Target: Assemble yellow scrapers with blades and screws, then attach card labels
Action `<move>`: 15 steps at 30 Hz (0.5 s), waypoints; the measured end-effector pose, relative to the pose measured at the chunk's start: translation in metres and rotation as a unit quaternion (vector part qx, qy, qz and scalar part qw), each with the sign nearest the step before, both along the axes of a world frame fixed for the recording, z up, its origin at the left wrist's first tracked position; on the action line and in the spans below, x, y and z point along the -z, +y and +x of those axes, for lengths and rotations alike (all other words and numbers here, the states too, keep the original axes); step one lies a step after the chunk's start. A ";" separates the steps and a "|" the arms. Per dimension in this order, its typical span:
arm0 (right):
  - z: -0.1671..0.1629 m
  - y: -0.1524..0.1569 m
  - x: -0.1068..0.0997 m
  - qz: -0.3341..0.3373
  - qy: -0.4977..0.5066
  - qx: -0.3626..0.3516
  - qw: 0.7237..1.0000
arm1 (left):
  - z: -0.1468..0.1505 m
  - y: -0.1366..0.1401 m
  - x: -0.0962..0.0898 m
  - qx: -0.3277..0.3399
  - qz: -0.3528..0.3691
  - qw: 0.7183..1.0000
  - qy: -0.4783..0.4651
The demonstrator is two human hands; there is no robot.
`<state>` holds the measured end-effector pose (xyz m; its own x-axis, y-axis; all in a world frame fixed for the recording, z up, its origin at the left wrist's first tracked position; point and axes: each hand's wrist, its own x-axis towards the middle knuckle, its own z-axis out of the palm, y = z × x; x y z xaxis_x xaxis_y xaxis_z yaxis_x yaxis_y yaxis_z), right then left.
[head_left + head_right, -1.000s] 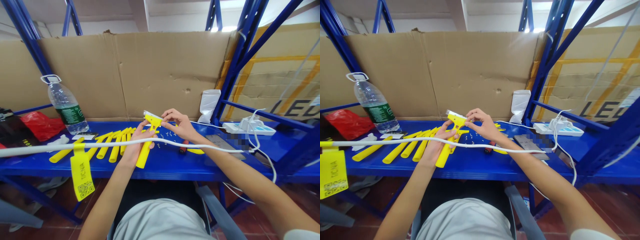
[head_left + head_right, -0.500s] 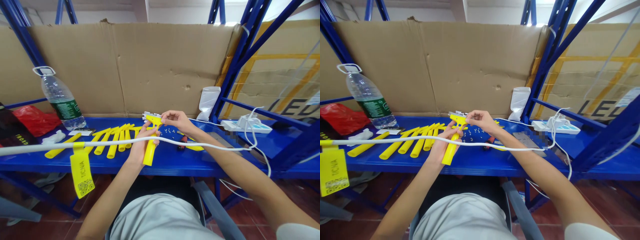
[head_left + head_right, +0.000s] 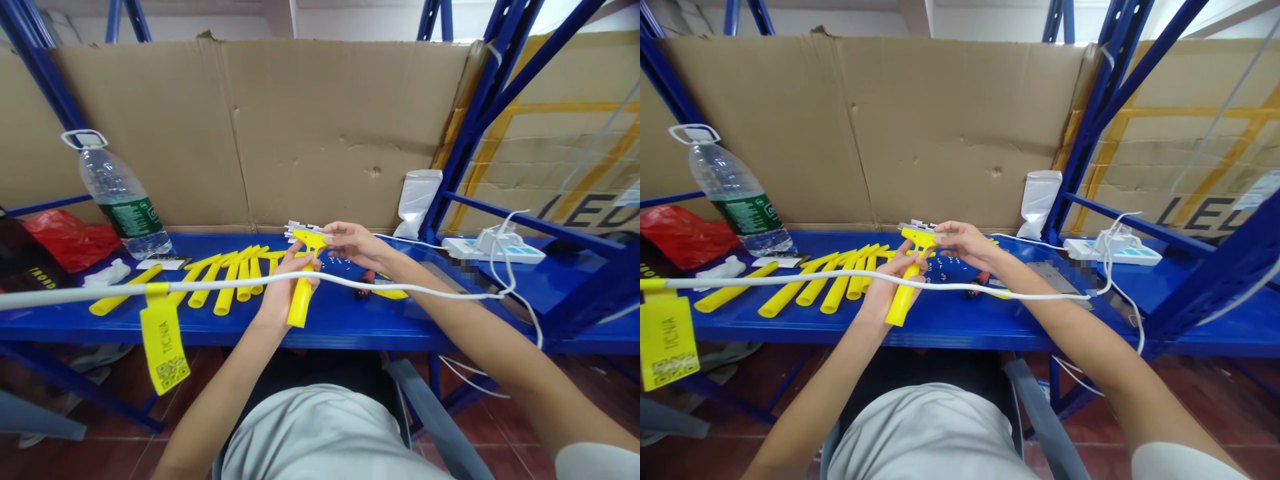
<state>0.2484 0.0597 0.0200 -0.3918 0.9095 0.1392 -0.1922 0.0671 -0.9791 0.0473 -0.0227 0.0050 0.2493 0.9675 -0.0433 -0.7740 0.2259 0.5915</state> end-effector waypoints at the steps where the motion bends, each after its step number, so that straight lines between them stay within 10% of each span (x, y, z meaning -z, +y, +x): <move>1: 0.000 0.000 -0.001 -0.017 0.002 -0.007 1.000 | 0.000 0.001 0.001 0.001 -0.001 1.000 0.000; 5: 0.000 0.001 0.000 -0.024 -0.009 -0.032 0.999 | -0.001 0.003 0.003 0.011 -0.007 1.000 -0.005; 8: 0.003 0.007 0.003 0.103 -0.112 0.012 0.988 | -0.002 0.004 0.005 0.012 0.003 1.000 -0.018; 15: 0.022 0.021 0.004 0.303 -0.406 0.085 0.858 | -0.007 0.001 0.007 -0.017 0.051 0.998 -0.041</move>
<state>0.2703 0.0811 0.0160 -0.4528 0.8199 0.3502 0.6001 0.5708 -0.5604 0.0406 -0.0217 -0.0024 0.2153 0.9737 0.0740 -0.8266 0.1414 0.5447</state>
